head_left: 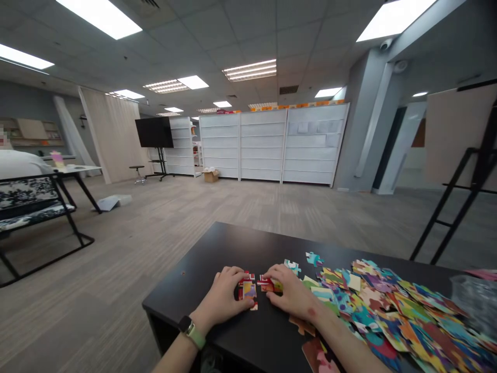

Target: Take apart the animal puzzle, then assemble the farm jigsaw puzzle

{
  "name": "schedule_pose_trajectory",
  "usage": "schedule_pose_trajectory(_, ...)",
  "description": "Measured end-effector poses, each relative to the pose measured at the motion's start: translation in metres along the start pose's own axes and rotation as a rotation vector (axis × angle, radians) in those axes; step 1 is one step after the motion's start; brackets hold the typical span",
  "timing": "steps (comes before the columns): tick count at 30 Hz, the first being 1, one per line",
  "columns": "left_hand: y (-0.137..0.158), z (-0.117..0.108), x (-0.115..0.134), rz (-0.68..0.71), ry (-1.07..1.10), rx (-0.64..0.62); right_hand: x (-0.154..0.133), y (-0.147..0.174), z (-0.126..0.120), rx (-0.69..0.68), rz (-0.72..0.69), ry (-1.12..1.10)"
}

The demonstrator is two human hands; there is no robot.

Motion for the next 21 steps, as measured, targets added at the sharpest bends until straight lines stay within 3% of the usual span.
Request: schedule_pose_trajectory(21,-0.002,0.005,0.014,0.023,-0.007,-0.009,0.010,-0.005,0.010,0.039,-0.020,0.033)
Point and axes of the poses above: each hand's wrist, its own y-axis away from the middle knuckle, its own z-axis out of the palm, x = y × z, the point moved 2 cm from there along -y, towards the middle knuckle, and after that the axes turned 10 degrees about -x, right-handed, at the moved point
